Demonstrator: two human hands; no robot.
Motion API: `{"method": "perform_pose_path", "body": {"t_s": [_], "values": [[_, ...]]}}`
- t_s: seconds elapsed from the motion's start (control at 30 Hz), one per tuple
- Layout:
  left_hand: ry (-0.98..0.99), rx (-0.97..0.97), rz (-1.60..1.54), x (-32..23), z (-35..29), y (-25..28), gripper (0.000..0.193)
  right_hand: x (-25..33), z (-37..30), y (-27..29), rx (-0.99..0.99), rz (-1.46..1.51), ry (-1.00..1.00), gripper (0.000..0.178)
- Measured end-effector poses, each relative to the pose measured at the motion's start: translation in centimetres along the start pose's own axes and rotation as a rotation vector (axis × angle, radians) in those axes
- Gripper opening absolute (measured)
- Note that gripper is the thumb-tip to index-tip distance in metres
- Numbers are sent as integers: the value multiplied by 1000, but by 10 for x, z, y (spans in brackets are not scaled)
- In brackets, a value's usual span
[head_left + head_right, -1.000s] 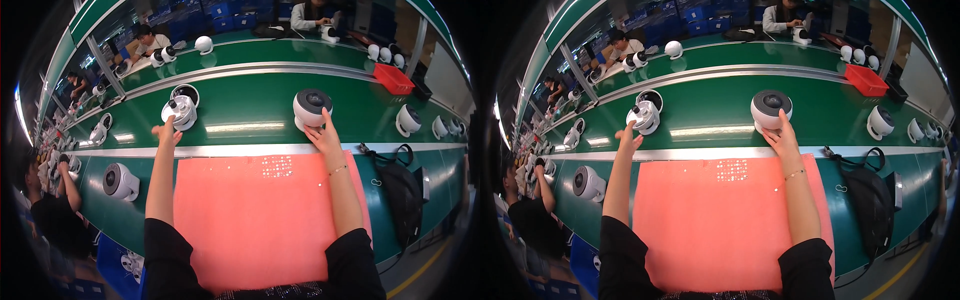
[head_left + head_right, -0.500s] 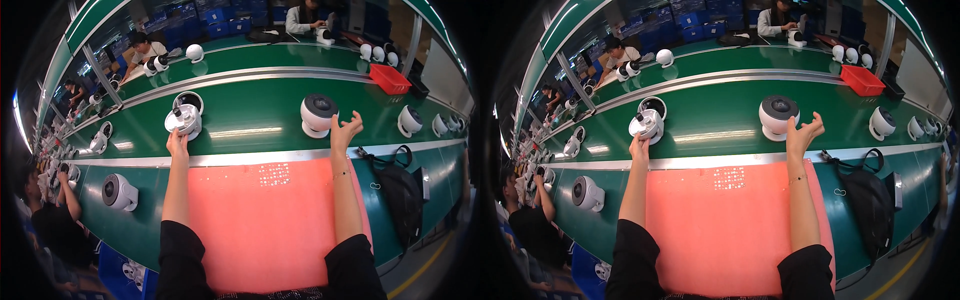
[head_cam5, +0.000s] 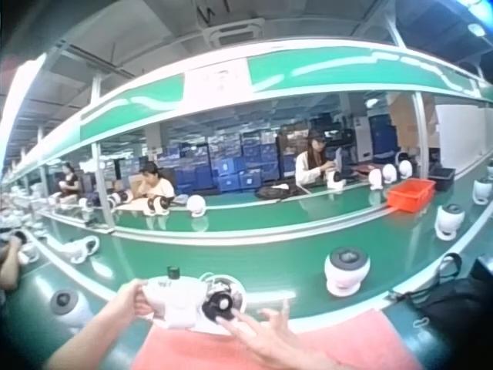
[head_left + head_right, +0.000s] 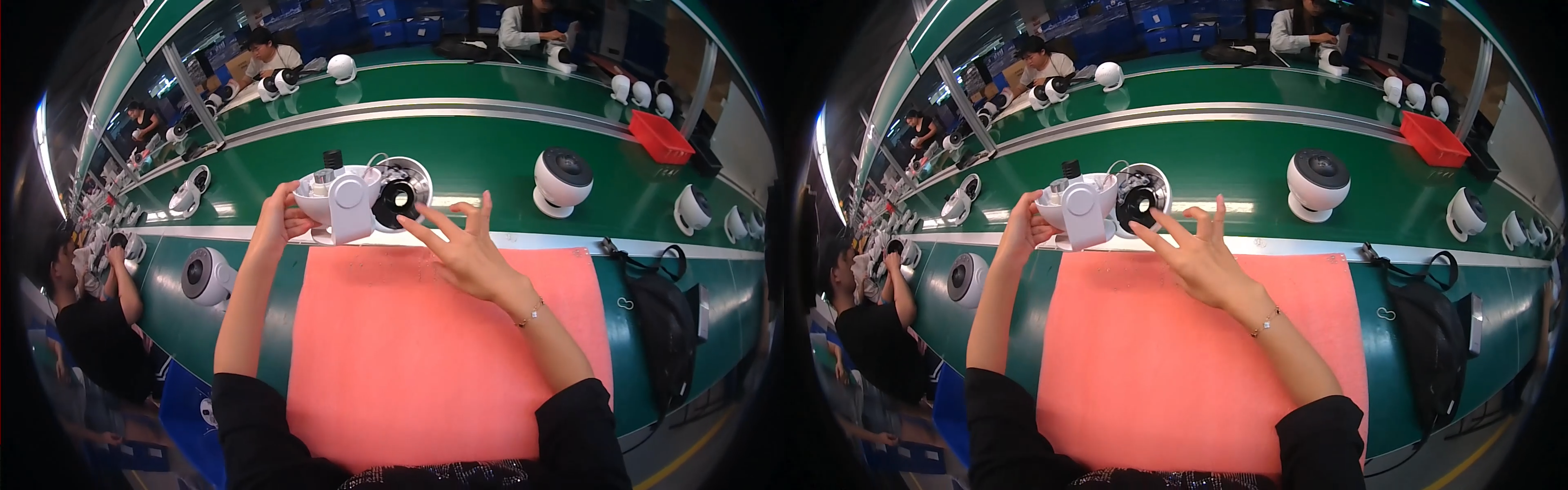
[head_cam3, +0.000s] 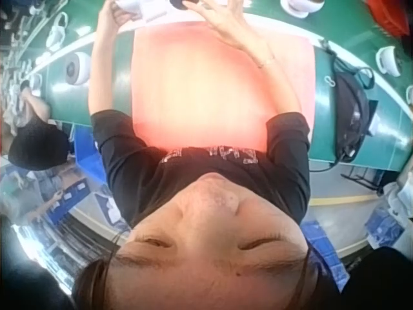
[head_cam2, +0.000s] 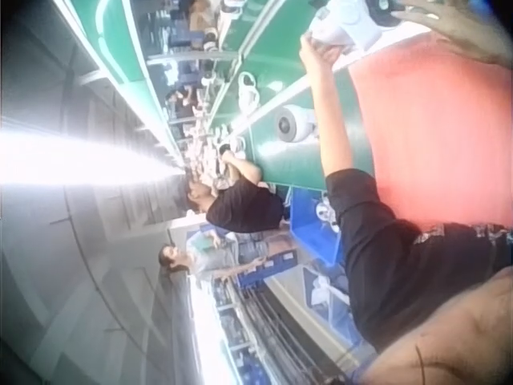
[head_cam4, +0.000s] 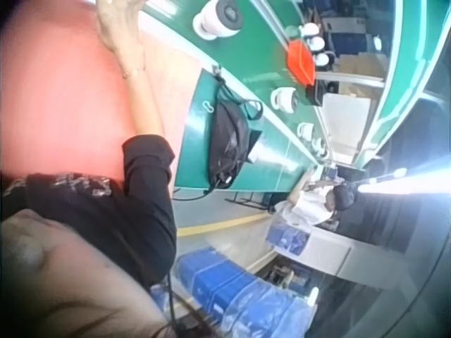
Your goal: Manually assemble various components of security cameras on a factory conveyor belt.
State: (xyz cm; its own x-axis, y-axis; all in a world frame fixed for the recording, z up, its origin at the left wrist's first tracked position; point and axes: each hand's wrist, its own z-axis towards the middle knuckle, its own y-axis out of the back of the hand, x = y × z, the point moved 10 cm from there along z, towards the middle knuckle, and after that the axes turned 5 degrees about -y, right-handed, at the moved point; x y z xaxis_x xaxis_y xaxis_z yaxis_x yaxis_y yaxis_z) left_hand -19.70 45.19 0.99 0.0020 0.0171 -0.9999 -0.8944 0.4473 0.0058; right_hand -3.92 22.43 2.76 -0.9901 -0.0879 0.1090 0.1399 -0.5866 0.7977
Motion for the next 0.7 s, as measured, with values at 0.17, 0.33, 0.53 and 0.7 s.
{"method": "perform_pose_path", "body": {"t_s": [0.17, 0.33, 0.53, 0.7], "values": [[-31, 24, 27, -19, -24, 9, 46, -7, -9, -2, -47, -137, -2, 53], [-4, 89, -33, -3, -22, 14, 35, -4, -16, 46, -442, 27, 89, 30], [30, 411, 0, 38, -28, -6, 31, 7, -4, 73, -185, 1092, -88, 40], [153, 1405, 454, 71, -118, -134, 35, 51, -15, 20, 459, 1250, -302, 34]]}}
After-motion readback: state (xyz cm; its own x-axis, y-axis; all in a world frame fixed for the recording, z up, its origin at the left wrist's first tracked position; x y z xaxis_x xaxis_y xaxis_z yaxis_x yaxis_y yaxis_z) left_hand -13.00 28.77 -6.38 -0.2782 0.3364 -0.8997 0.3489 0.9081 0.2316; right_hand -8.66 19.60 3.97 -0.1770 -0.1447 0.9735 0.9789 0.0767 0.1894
